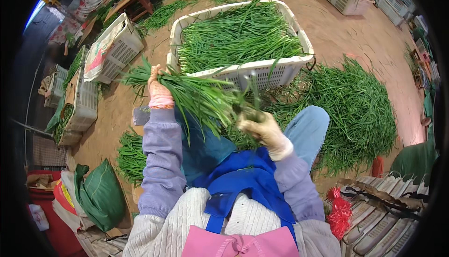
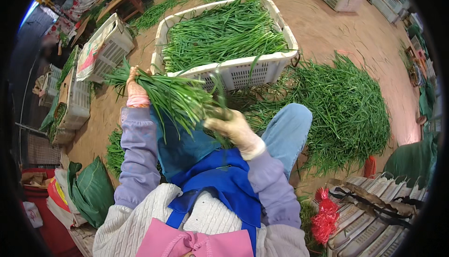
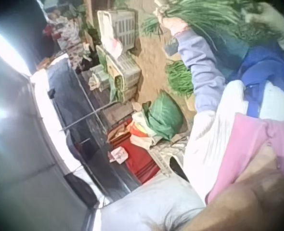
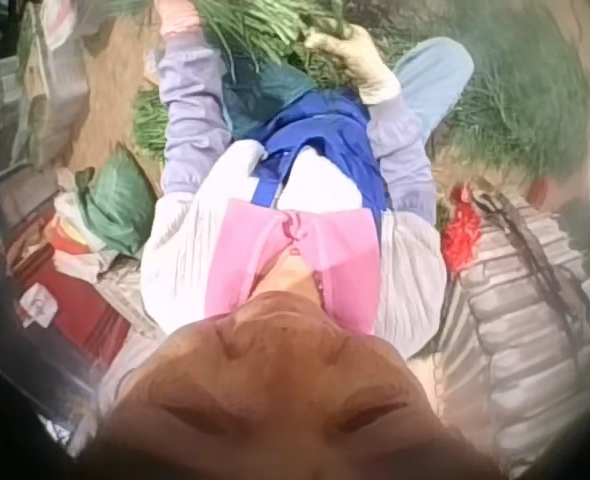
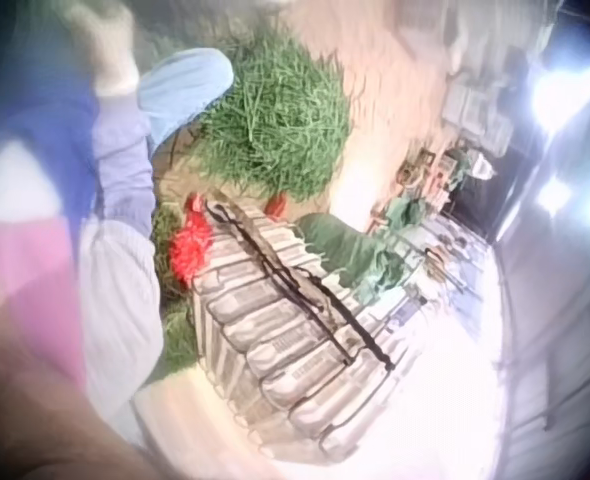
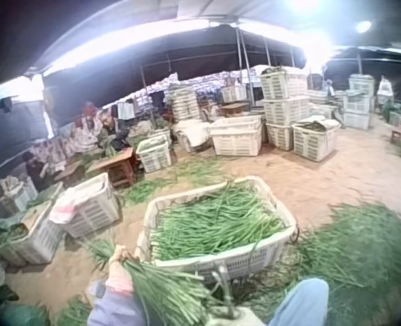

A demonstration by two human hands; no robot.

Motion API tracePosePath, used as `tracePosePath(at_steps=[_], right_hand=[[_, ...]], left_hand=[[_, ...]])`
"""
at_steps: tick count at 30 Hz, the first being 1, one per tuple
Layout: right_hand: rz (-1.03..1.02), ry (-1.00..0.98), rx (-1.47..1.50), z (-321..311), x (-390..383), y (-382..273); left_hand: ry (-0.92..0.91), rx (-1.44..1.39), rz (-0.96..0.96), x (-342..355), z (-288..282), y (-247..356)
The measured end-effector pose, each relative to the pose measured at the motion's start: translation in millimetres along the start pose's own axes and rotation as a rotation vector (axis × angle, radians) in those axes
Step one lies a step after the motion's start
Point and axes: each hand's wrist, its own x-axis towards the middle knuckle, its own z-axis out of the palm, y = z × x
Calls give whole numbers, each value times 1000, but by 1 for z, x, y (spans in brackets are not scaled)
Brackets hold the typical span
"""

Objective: The person gathers green onions from a basket, aligns them by hand, and ties them into bundles using rubber bands. The person then places the finished bundles on a wooden board and repeats the process.

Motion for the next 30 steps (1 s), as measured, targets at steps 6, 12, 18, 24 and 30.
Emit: tracePosePath(at_steps=[6,12,18,24,30], right_hand=[[-216,110,455,-65,-7,61],[-85,-343,505,5,39,67],[-231,-222,-229,7,2,63],[-26,-1,-356,-16,-61,56],[-49,103,238,-46,-49,60]], left_hand=[[-128,-166,-8,1,2,1],[-486,-126,-81,-11,-12,-27],[-475,-285,-269,-35,-11,-29],[-386,-229,-205,-38,-22,-45],[-302,-291,-166,-69,37,-4]])
